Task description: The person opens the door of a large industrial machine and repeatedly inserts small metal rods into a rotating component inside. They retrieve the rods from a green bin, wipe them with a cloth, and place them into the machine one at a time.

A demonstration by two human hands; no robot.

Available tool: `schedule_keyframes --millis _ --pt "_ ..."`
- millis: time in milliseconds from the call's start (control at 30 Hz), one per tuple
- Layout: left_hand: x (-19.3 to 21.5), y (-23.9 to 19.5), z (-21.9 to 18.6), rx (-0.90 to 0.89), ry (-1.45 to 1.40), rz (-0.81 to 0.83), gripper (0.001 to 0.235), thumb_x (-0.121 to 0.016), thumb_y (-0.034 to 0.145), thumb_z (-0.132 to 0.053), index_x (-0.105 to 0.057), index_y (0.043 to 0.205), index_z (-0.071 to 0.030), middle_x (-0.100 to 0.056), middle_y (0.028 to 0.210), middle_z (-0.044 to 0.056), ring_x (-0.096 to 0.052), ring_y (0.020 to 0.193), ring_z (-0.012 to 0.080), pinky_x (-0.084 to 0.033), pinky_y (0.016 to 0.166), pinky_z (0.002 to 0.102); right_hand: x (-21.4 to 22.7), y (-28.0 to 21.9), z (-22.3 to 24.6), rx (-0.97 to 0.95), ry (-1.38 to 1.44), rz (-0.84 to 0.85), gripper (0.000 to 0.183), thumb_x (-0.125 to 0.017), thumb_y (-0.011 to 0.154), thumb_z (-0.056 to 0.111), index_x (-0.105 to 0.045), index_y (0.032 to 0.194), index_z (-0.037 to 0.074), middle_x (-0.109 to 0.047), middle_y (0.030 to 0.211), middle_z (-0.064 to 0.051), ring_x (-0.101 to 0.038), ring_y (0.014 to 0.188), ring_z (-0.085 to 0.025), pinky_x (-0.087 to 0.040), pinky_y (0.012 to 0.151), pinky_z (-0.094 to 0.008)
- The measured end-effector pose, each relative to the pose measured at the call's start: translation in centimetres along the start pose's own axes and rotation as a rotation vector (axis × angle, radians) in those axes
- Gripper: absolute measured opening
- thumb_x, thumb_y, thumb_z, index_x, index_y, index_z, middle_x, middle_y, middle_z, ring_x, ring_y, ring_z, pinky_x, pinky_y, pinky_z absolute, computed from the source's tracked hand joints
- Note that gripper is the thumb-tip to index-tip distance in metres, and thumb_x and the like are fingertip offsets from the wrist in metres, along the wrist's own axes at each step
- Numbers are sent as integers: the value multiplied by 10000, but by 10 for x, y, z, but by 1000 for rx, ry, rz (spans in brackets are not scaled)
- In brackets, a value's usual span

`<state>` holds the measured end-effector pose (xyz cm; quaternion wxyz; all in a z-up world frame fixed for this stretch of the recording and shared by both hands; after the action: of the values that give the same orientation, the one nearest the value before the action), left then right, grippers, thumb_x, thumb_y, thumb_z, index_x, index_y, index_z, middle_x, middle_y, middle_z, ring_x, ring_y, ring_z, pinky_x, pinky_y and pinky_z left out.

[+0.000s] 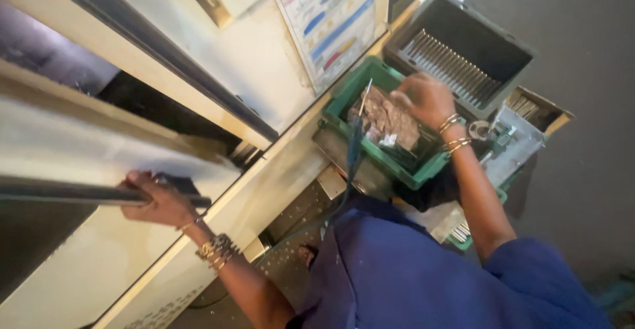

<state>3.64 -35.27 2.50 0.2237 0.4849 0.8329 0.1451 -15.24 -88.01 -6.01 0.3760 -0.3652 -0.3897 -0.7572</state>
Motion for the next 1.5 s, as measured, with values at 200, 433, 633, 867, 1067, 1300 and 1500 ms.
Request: schedule_keyframes --millis 200,433,633,867,1067,1300,1500 --pt "-44 -17 9 -62 -4 108 315 -678 1068 -229 -579 994 61 -641 851 102 -593 718 153 -494 624 282 12 -18 -46 -69 83 -198 185 -809 970 327 -795 1022 150 -732 1008 -86 -716 842 -233 -564 762 -368" --pt "-72 -32 5 -114 -66 213 310 -671 1096 -225 -572 1034 62 -628 885 95 -600 769 159 -540 697 296 2 -29 -74 -178 182 -118 172 -810 975 273 -772 1050 123 -761 1020 -100 -737 815 -206 -564 741 -340" --pt "-57 -29 -1 45 -59 239 284 -645 1047 -217 -550 957 35 -614 802 96 -495 575 110 -359 450 238 -39 -18 -71 -264 67 111 233 -739 978 316 -766 1104 121 -774 980 -92 -740 835 -253 -572 753 -399" --pt "-48 -28 1 -31 -82 229 290 -659 1094 -207 -551 994 43 -634 869 113 -526 640 125 -417 517 263 -147 -31 -77 -208 -4 535 930 -798 782 536 -393 1531 162 -431 1427 -288 -572 1119 -489 -486 947 -528" --pt "-46 -26 5 -36 -101 214 319 -674 1096 -215 -532 946 28 -616 839 109 -507 625 123 -408 515 266 -248 -50 -88 -49 -224 462 345 -598 987 216 -658 1324 266 -592 1361 -240 -628 1199 -434 -536 942 -522" --pt "-47 -29 7 -34 -156 192 264 -686 1067 -184 -560 1000 39 -634 917 101 -596 777 140 -548 724 296 -220 -36 -66 256 -387 525 338 -697 819 225 -684 1145 138 -735 1089 -161 -709 1093 -341 -562 954 -419" --pt "-47 -28 10 -31 -150 172 250 -680 1051 -169 -571 1039 56 -651 976 109 -647 866 167 -581 800 317 -143 -33 -64 -92 97 504 565 -735 856 212 -607 1406 203 -716 1123 -202 -686 986 -382 -541 839 -487"
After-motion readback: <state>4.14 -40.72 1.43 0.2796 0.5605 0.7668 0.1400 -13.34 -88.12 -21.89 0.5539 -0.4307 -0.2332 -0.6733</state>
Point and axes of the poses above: each hand's wrist, its own y-axis towards the middle knuckle, its own x-axis out of the back of the hand, z = x × y, the point moved 4 cm from there along y, towards the middle knuckle
